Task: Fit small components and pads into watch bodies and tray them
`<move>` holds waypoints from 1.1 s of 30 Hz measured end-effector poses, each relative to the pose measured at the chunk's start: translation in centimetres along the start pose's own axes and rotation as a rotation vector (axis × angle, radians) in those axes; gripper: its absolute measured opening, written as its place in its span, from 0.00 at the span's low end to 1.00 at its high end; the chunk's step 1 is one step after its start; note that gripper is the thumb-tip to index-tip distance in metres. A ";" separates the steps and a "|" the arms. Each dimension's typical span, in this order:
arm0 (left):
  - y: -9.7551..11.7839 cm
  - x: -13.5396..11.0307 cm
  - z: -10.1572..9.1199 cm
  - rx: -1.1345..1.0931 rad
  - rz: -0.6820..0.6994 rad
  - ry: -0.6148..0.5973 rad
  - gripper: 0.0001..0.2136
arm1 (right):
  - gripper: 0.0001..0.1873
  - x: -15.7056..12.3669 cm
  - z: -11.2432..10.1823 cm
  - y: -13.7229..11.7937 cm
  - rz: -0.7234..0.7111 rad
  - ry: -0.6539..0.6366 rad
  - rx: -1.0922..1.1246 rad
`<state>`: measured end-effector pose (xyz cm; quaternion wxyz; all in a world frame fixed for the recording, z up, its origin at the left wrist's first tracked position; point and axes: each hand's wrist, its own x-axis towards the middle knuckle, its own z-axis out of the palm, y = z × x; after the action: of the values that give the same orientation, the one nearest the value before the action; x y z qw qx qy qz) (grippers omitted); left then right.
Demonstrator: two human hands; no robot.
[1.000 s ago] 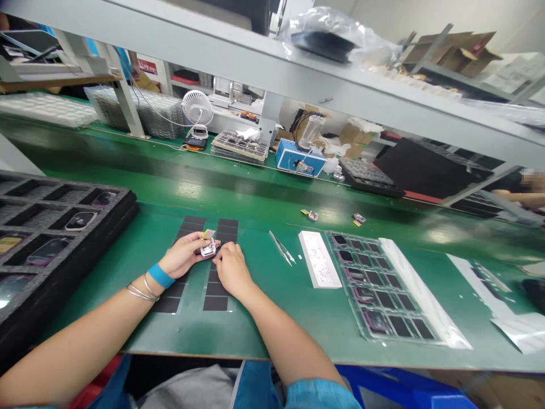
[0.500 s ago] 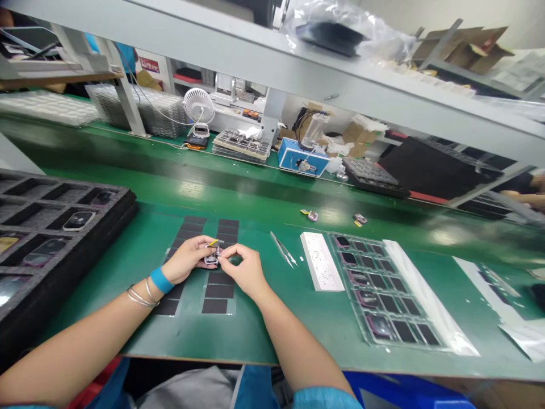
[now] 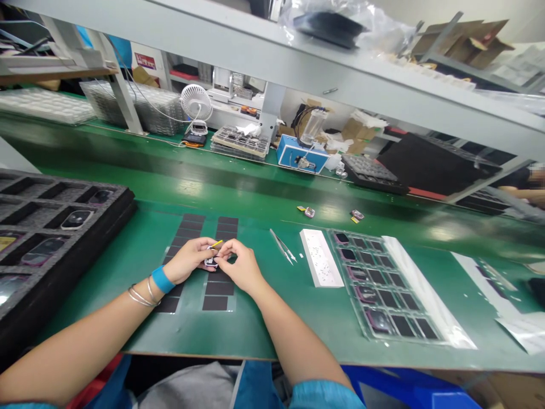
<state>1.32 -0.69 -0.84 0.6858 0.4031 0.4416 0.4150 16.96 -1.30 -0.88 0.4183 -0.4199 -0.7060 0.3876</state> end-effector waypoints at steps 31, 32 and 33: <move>-0.1 -0.2 -0.1 -0.090 -0.107 -0.173 0.21 | 0.05 0.3 -0.2 0.6 0.062 0.162 0.008; -0.2 -0.1 -0.1 -0.078 -0.102 -0.152 0.20 | 0.05 0.3 -0.2 0.5 0.060 0.161 -0.002; -0.3 -0.1 -0.1 -0.072 -0.102 -0.134 0.20 | 0.05 0.3 -0.1 0.5 0.054 0.160 -0.015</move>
<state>1.30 -0.84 -1.09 0.7481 0.3822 0.3992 0.3672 17.15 -0.87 -1.19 0.4597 -0.4716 -0.6616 0.3585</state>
